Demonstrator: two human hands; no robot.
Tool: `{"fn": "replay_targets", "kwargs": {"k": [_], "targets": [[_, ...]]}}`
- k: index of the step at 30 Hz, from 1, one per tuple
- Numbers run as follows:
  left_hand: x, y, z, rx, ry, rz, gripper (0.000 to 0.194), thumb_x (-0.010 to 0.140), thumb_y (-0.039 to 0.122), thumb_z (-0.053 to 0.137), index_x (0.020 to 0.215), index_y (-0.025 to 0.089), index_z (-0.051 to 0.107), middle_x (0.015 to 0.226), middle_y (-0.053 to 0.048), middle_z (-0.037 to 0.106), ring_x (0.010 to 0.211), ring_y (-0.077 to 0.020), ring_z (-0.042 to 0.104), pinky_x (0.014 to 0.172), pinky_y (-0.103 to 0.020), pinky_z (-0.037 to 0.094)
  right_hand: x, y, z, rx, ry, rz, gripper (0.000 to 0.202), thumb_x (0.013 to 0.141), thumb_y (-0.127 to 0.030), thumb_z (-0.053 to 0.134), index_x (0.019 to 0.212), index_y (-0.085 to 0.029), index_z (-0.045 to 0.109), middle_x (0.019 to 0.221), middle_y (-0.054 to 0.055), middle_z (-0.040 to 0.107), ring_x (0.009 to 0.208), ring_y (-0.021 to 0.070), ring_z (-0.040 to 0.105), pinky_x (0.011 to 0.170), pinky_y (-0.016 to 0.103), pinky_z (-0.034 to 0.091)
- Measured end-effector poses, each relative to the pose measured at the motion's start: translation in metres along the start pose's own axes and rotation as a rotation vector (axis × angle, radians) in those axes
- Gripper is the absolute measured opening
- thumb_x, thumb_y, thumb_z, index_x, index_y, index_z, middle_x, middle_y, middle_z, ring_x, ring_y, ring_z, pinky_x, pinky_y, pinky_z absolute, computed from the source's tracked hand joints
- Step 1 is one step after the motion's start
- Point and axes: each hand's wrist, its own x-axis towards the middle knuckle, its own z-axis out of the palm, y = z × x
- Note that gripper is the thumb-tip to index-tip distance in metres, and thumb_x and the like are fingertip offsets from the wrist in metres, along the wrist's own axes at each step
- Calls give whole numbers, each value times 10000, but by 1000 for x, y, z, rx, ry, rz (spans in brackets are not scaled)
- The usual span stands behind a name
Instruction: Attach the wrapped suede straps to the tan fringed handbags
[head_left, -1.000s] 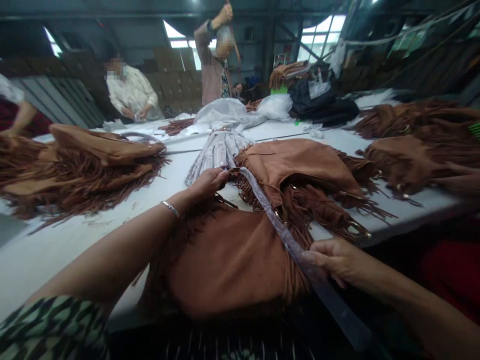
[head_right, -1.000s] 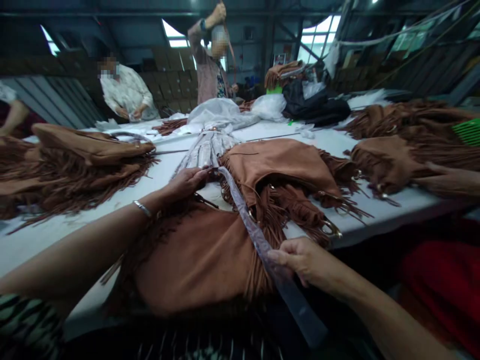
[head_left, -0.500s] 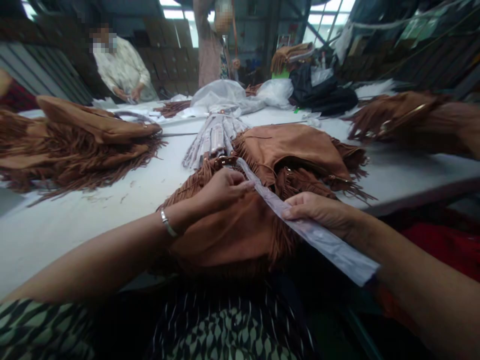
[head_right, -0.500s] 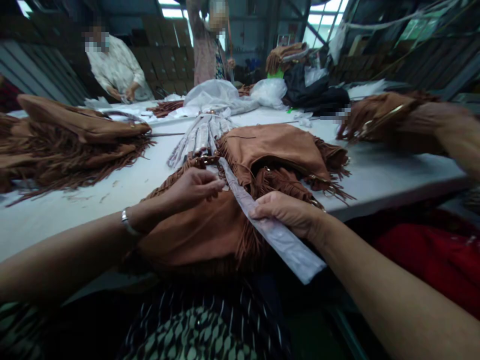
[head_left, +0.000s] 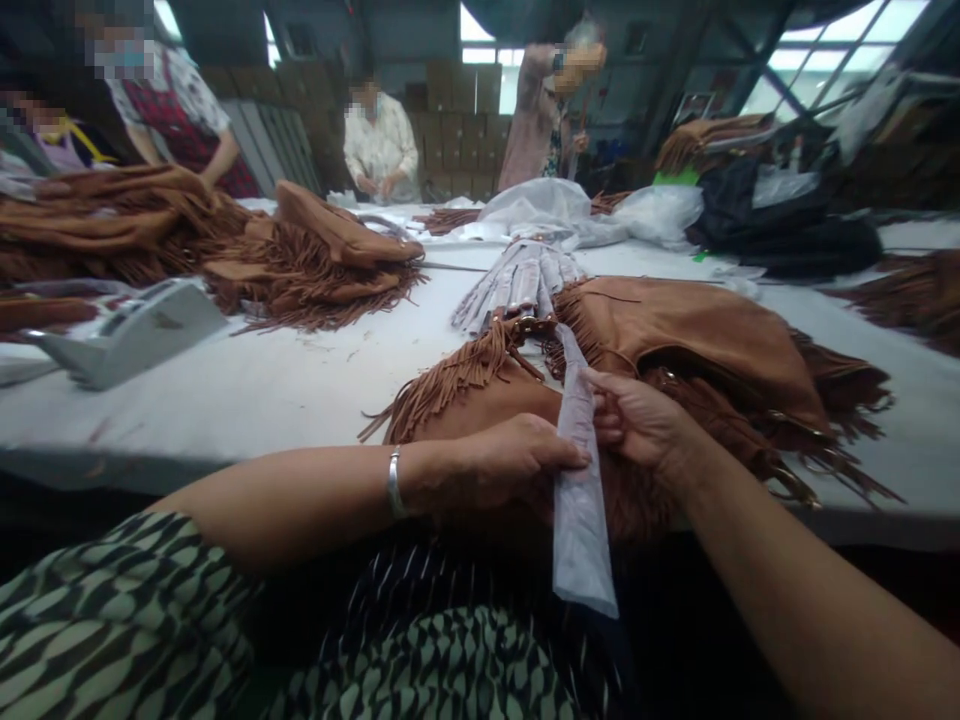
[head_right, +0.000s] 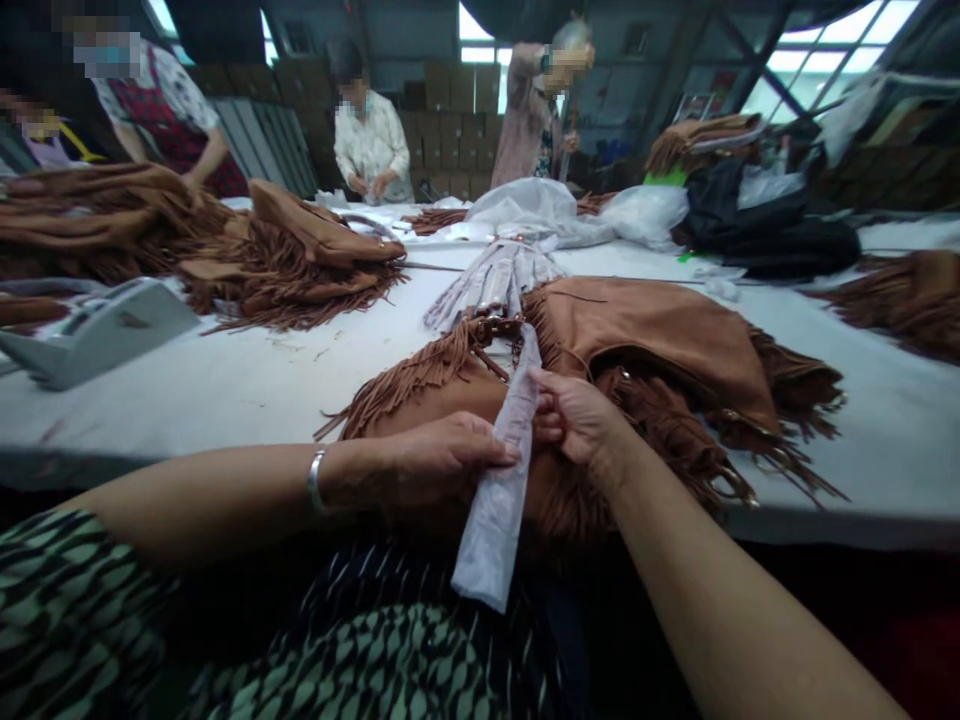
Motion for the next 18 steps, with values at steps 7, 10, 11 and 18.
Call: {"fn": "replay_targets", "kwargs": {"k": [7, 10, 11, 18], "targets": [[-13, 18, -6, -147, 165, -125, 353, 959, 193, 282, 737, 91, 535, 625, -89, 627, 524, -158, 624, 511, -271, 525, 11, 3, 26, 60, 34, -60, 305, 785, -221, 672, 623, -181, 417, 431, -98, 333, 320, 12, 209, 284, 108, 158], [-1, 22, -13, -170, 214, -107, 346, 977, 223, 269, 775, 99, 520, 579, -44, 586, 438, -127, 569, 435, -237, 493, 10, 11, 31, 78, 25, -55, 266, 772, -190, 667, 615, -165, 454, 436, -75, 379, 316, 14, 249, 278, 110, 177], [4, 24, -15, -172, 211, -81, 323, 975, 218, 288, 770, 105, 511, 549, -16, 553, 396, -104, 525, 403, -211, 464, 10, 13, 31, 87, 33, -52, 250, 769, -183, 665, 617, -161, 468, 438, -69, 391, 317, 17, 270, 278, 109, 189], [18, 31, -9, 21, 163, -61, 315, 973, 215, 354, 685, 138, 455, 441, 55, 412, 303, -49, 359, 333, -146, 328, 13, 10, 21, 177, 124, -53, 330, 843, -246, 617, 597, -193, 404, 394, -81, 337, 307, 30, 268, 275, 118, 241]]}}
